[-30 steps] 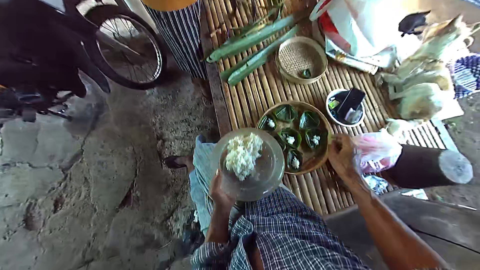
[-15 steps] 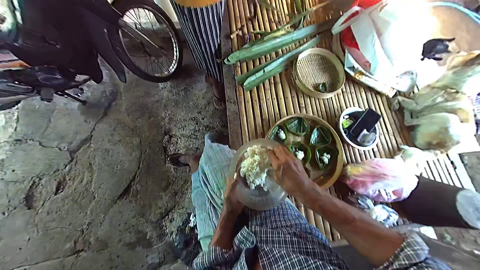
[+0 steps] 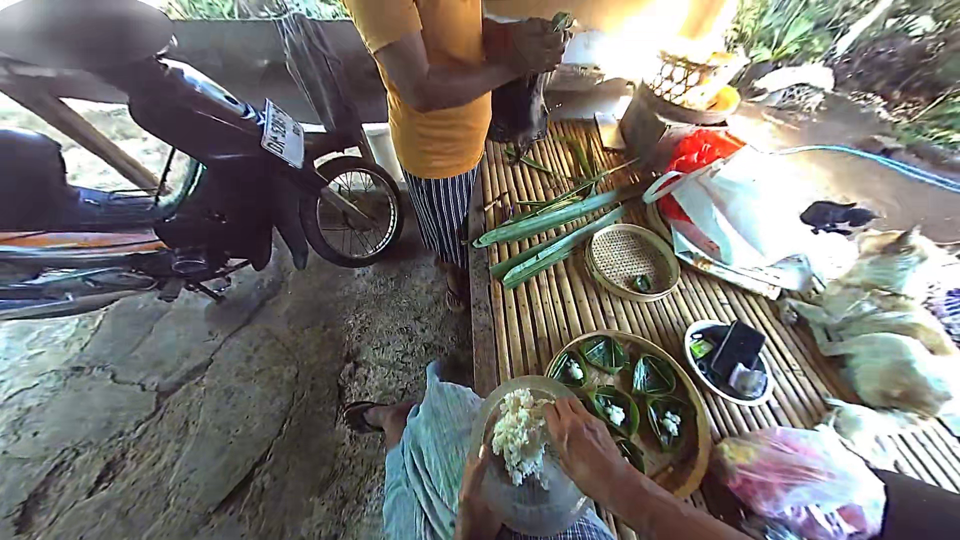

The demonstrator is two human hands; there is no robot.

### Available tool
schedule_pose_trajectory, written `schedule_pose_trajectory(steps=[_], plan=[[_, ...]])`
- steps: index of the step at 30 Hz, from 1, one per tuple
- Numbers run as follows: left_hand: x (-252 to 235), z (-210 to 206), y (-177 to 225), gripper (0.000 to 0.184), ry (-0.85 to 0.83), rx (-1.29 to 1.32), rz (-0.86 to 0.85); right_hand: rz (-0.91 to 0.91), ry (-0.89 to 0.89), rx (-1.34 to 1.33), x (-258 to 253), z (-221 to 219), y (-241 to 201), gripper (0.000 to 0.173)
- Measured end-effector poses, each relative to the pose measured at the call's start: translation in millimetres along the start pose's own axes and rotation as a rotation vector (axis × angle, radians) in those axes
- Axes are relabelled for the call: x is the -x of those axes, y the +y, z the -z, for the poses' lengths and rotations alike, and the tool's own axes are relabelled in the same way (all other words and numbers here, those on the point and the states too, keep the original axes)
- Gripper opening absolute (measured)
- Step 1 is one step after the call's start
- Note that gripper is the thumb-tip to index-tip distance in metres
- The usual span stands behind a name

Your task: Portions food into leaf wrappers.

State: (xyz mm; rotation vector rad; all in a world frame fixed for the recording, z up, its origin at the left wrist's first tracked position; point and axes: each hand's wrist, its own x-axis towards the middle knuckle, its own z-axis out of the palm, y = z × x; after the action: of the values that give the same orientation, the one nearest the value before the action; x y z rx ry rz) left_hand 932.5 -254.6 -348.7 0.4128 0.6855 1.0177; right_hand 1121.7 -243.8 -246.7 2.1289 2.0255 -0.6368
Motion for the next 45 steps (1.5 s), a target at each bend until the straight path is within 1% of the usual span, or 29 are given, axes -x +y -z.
schedule_pose_trajectory(steps=[3, 7, 8, 10, 12, 13, 15, 18, 20, 23, 27, 31, 34, 38, 40, 42, 45], plan=[[1, 1, -2, 0.067, 0.005, -0.004, -0.007, -0.031, -0.051, 0.006, -2, 2, -1, 0.028], [2, 2, -2, 0.069, 0.017, 0.036, 0.013, 0.001, 0.049, -0.035, 2, 8, 4, 0.028], [2, 3, -2, 0.071, 0.018, 0.049, 0.019, 0.002, 0.044, -0.078, 3, 11, 7, 0.029], [3, 2, -1, 0.074, 0.016, 0.044, 0.023, -0.005, -0.029, -0.201, 3, 17, 13, 0.031], [5, -1, 1, 0.069, 0.036, -0.006, 0.004, 0.003, -0.034, -0.328, 2, 12, 21, 0.031], [5, -2, 2, 0.067, 0.044, -0.025, -0.005, 0.012, -0.023, -0.380, 2, 8, 24, 0.032], [6, -2, 2, 0.066, 0.041, -0.046, -0.014, 0.032, -0.023, -0.448, 1, 2, 27, 0.040], [5, 0, 0, 0.070, 0.030, -0.051, -0.009, 0.039, -0.007, -0.473, 1, -6, 25, 0.047], [5, 1, -1, 0.069, 0.032, -0.053, -0.011, 0.013, 0.013, -0.450, 2, -7, 21, 0.043], [4, 2, -2, 0.069, 0.027, -0.049, -0.017, -0.005, 0.055, -0.407, 2, -7, 19, 0.033], [2, 6, -3, 0.071, -0.026, -0.057, -0.026, 0.012, 0.057, -0.466, 4, 2, 24, 0.027], [2, 4, -3, 0.073, -0.011, -0.047, -0.014, 0.058, 0.054, -0.580, 4, 4, 34, 0.025], [1, 5, -3, 0.074, -0.032, -0.032, -0.021, 0.062, 0.044, -0.621, 4, 5, 38, 0.029], [4, 0, -1, 0.070, -0.009, -0.022, -0.012, 0.043, 0.051, -0.636, 6, 9, 35, 0.020], [2, 1, -1, 0.069, -0.031, -0.012, -0.014, 0.035, 0.047, -0.651, 6, 13, 35, 0.021], [3, 2, -3, 0.071, -0.032, -0.018, -0.002, 0.032, 0.020, -0.699, 8, 15, 37, 0.023], [3, 0, -2, 0.072, -0.016, -0.030, 0.006, 0.009, -0.074, -0.867, 10, 18, 39, 0.022]])
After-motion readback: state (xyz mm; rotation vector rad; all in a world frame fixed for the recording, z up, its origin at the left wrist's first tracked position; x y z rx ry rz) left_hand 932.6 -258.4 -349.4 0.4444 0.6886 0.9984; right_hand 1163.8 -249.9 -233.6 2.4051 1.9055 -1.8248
